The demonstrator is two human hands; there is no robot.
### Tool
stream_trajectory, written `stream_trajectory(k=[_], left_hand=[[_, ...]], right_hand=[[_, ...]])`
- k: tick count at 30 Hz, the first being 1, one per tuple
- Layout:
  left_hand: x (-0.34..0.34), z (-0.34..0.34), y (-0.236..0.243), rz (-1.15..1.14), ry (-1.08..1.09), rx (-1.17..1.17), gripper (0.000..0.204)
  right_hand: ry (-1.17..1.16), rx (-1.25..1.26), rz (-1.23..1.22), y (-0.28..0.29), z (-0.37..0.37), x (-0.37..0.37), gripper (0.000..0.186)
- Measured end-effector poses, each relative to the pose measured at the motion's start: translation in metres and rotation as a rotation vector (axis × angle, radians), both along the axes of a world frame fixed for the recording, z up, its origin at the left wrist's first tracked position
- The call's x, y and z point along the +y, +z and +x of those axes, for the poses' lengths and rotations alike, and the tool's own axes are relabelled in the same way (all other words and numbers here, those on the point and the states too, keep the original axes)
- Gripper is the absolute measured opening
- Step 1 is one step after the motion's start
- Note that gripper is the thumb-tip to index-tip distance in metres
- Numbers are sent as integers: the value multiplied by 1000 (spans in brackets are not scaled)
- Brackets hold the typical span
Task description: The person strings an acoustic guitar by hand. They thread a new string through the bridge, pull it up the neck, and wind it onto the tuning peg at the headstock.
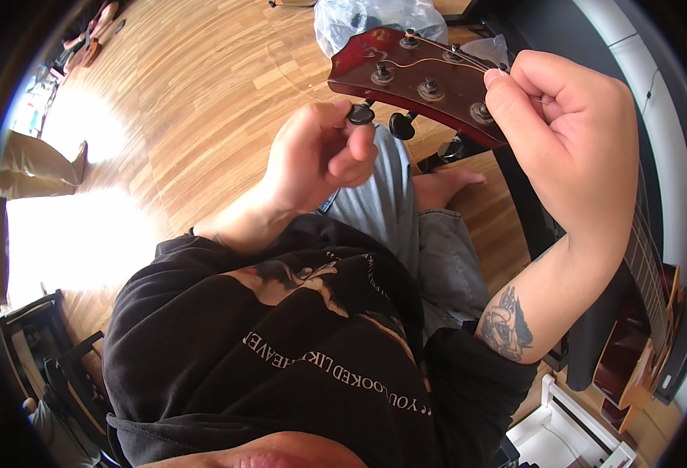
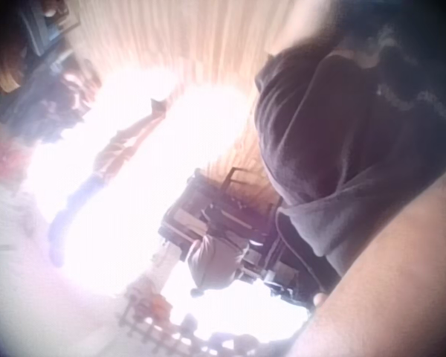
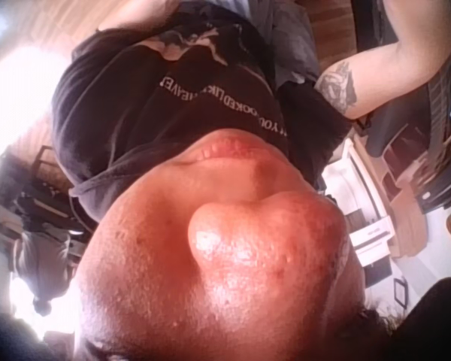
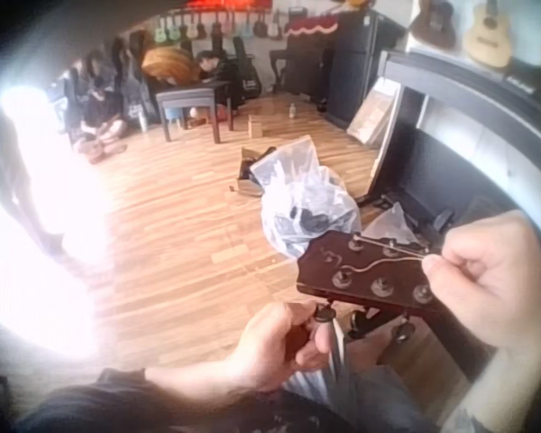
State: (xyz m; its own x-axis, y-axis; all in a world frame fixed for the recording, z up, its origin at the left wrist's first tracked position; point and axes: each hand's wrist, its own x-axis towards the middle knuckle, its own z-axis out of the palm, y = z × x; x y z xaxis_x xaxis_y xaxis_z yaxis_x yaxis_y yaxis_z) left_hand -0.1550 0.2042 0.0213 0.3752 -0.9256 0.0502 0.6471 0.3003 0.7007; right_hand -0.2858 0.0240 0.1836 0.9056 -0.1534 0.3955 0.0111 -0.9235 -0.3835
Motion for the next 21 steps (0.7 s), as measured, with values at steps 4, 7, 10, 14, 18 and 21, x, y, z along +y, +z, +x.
stream_trajectory(k=[4,7,10,14,18,21], left_hand=[[0,-1,-5,-251,-490,649,31],[-3,-7,-3,-35,-67,184,18],[4,-7,-3,-109,131,29,19],[4,8,-8,-123,-10,-33,29],[5,-6,15,-209,-348,767,32],[2,-5,0,-316,-395,618,34]], right_hand=[[13,7,12,0,2,0,32],[18,7,8,-1,2,0,32],[19,8,-5,0,3,1,31],[-9,14,4,-1,0,0,32],[-14,42,29,-2,1,1,34],[-15,28,31,-1,2,1,32]])
